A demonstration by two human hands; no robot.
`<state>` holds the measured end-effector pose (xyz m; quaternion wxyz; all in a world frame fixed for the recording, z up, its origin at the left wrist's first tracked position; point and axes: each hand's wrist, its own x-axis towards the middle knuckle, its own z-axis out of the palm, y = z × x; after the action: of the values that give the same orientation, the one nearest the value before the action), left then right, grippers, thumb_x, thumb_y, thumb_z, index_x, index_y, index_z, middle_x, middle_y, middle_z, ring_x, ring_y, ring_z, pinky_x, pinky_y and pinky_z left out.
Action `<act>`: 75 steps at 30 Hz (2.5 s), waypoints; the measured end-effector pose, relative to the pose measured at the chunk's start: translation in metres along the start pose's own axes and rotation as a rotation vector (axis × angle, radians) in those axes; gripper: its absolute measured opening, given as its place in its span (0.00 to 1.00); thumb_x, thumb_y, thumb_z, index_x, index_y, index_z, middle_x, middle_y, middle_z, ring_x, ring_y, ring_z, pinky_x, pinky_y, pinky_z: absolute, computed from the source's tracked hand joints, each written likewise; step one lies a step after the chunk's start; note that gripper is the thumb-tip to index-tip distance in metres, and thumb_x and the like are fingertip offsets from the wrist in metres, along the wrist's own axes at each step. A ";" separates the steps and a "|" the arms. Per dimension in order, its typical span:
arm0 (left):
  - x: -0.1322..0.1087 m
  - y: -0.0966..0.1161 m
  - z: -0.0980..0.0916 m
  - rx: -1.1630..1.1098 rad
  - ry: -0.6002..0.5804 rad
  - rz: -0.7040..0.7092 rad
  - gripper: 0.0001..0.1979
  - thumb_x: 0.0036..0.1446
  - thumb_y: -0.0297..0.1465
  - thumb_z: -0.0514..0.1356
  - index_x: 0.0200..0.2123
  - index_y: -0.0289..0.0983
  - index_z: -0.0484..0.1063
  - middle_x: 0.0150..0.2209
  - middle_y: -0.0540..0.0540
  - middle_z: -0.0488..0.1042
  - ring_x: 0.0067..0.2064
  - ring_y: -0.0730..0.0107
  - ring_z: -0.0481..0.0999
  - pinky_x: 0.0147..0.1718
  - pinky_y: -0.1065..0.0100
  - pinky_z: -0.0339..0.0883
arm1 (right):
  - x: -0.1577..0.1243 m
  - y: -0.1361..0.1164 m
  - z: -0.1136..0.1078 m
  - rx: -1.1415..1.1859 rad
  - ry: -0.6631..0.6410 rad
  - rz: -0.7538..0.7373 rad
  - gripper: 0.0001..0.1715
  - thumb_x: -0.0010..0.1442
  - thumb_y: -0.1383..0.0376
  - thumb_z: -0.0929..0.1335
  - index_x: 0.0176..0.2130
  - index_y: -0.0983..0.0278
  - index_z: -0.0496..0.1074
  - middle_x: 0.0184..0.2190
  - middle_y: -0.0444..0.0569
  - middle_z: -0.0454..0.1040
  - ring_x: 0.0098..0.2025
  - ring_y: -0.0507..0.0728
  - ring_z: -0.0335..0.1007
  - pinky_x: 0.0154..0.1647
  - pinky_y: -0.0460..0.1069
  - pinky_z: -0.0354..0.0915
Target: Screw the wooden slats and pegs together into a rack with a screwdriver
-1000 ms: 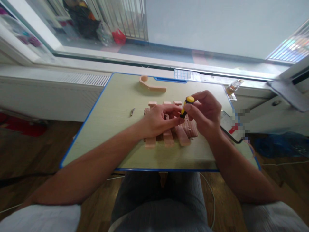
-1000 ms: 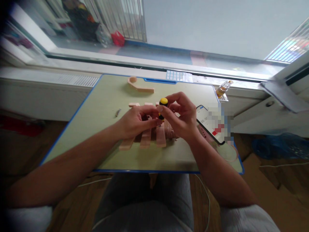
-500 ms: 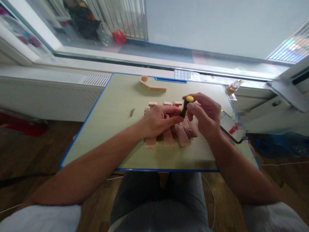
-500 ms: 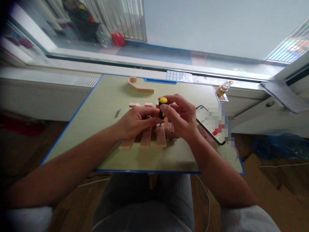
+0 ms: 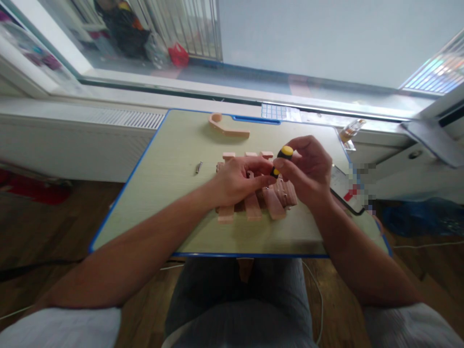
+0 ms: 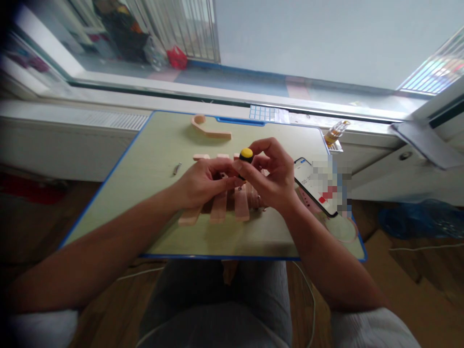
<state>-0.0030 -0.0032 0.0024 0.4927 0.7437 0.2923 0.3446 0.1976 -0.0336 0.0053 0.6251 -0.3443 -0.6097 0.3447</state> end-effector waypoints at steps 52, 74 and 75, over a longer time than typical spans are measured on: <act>0.000 0.003 -0.002 0.025 -0.046 0.016 0.13 0.68 0.41 0.70 0.49 0.39 0.87 0.46 0.46 0.88 0.48 0.63 0.84 0.47 0.66 0.74 | -0.001 -0.004 0.001 -0.020 -0.040 -0.007 0.15 0.66 0.54 0.79 0.47 0.58 0.81 0.39 0.45 0.80 0.29 0.49 0.71 0.24 0.47 0.68; -0.001 0.001 -0.001 0.073 -0.007 -0.002 0.14 0.67 0.41 0.71 0.50 0.40 0.88 0.43 0.45 0.88 0.43 0.65 0.83 0.43 0.66 0.74 | 0.001 -0.005 0.002 0.030 -0.025 0.032 0.17 0.61 0.54 0.82 0.45 0.58 0.81 0.36 0.43 0.79 0.28 0.49 0.71 0.23 0.47 0.66; 0.000 0.001 -0.001 0.078 -0.015 0.005 0.14 0.67 0.41 0.70 0.50 0.40 0.88 0.43 0.45 0.88 0.43 0.64 0.84 0.44 0.66 0.74 | 0.001 -0.005 0.001 0.041 -0.040 0.026 0.16 0.63 0.55 0.81 0.47 0.58 0.83 0.38 0.44 0.81 0.28 0.49 0.71 0.23 0.47 0.67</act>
<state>-0.0042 -0.0032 0.0037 0.4645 0.7657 0.3000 0.3285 0.1964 -0.0356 0.0105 0.6152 -0.3323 -0.6103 0.3722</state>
